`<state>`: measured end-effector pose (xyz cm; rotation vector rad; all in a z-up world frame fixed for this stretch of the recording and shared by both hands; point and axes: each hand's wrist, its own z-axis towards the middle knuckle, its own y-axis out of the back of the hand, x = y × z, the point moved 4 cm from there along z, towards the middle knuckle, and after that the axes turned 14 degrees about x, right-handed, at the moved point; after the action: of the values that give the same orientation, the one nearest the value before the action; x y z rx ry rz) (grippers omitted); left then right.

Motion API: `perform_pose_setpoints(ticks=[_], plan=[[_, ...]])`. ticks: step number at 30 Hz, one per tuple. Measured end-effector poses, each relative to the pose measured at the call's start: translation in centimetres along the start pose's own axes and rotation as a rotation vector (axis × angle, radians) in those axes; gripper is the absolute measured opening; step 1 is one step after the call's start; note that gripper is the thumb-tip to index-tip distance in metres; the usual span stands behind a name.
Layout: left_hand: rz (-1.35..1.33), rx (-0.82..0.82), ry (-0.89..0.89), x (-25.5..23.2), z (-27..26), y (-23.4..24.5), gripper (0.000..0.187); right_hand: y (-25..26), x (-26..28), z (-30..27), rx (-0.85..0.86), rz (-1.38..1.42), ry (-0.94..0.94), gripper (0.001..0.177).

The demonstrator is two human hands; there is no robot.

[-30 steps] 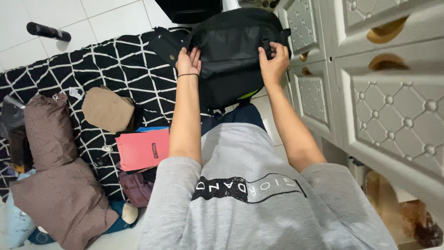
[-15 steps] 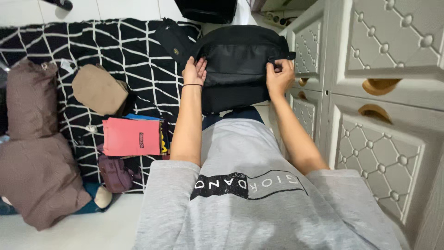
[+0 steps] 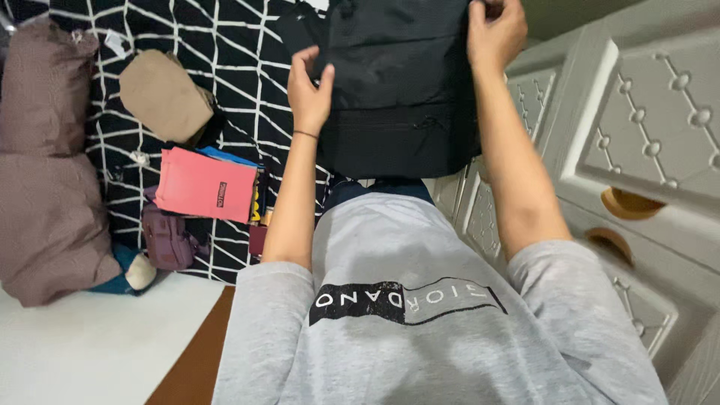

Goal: The person folds various clothing items, including shirts, pants, and a jacket, and places them into a black suitcase. They also pack a black backpack with folded clothes and other items. The person is seen handling the items one by one, folding them neatly, and arranging them in the luggage.

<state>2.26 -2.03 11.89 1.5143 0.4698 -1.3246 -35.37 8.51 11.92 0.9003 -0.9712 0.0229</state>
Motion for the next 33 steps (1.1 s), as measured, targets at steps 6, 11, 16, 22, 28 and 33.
perform_pose_setpoints(ticks=[6,11,16,22,28,33], plan=[[0.268,0.082,0.272,1.7,-5.9,-0.2,0.032,-4.0,-5.2,2.9,0.193,0.103,0.056,0.03],[0.439,0.035,0.158,-0.2,-7.9,-1.3,0.045,-1.4,-4.2,-0.1,0.224,0.147,0.232,0.023],[0.591,0.017,0.082,-4.1,-7.7,-3.4,0.041,3.7,-0.1,-10.3,0.323,0.063,0.152,0.01],[0.467,0.335,-0.103,-7.1,-7.8,-13.2,0.049,4.9,2.8,-19.8,0.36,-0.261,0.117,0.03],[0.521,0.358,-0.006,-6.3,-7.7,-18.1,0.027,3.9,1.6,-20.1,0.464,-0.204,0.139,0.012],[0.251,0.181,0.06,-3.4,-8.9,-17.0,0.009,4.0,3.3,-20.4,0.469,0.016,0.088,0.021]])
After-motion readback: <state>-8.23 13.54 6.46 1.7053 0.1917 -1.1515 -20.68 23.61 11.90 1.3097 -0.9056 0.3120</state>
